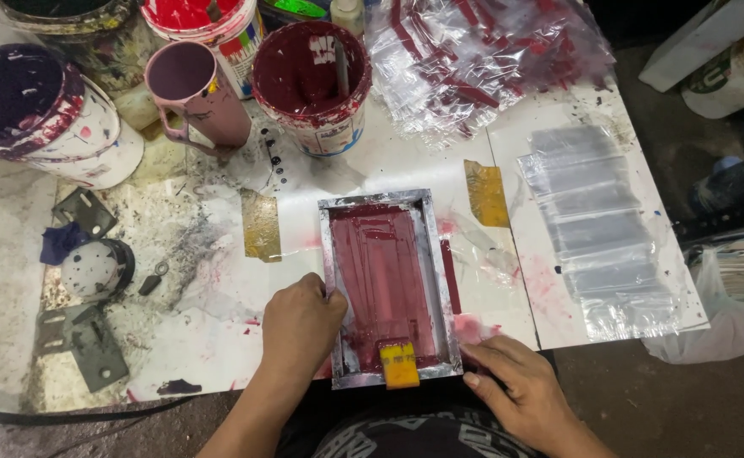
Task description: The person handles a clear plastic sheet on a workbench, then picks up a container of dark red paint and pours it into a rectangular metal tray. They use a yellow squeegee to spread the paint evenly across the tray's surface.
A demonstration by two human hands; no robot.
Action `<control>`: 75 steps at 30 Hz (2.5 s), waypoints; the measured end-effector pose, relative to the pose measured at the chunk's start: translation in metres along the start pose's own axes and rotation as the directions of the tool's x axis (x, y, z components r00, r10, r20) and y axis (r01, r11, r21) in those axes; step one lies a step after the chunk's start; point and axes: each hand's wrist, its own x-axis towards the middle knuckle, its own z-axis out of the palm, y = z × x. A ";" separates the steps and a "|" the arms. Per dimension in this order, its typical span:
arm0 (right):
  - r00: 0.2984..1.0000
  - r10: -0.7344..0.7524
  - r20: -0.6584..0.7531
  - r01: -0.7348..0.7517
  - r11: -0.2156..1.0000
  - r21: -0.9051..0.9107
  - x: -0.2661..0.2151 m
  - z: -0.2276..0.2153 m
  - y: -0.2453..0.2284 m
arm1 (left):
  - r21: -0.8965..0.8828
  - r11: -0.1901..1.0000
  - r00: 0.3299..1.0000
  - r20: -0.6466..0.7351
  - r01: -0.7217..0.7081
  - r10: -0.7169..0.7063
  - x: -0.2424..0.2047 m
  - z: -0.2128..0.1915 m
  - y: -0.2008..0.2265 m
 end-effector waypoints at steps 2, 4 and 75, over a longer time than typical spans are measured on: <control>1.000 0.007 -0.001 -0.007 1.000 0.001 0.000 0.000 -0.001 | -0.001 1.000 1.000 -0.004 -0.004 0.004 0.000 0.000 0.000; 1.000 0.015 -0.002 -0.015 1.000 0.001 0.001 0.000 -0.002 | -0.002 1.000 1.000 -0.008 -0.007 0.007 -0.001 -0.002 0.001; 0.983 -0.186 0.015 0.181 0.936 -0.303 0.024 0.007 -0.051 | 0.091 0.936 0.934 0.156 -0.339 0.323 -0.043 -0.033 -0.003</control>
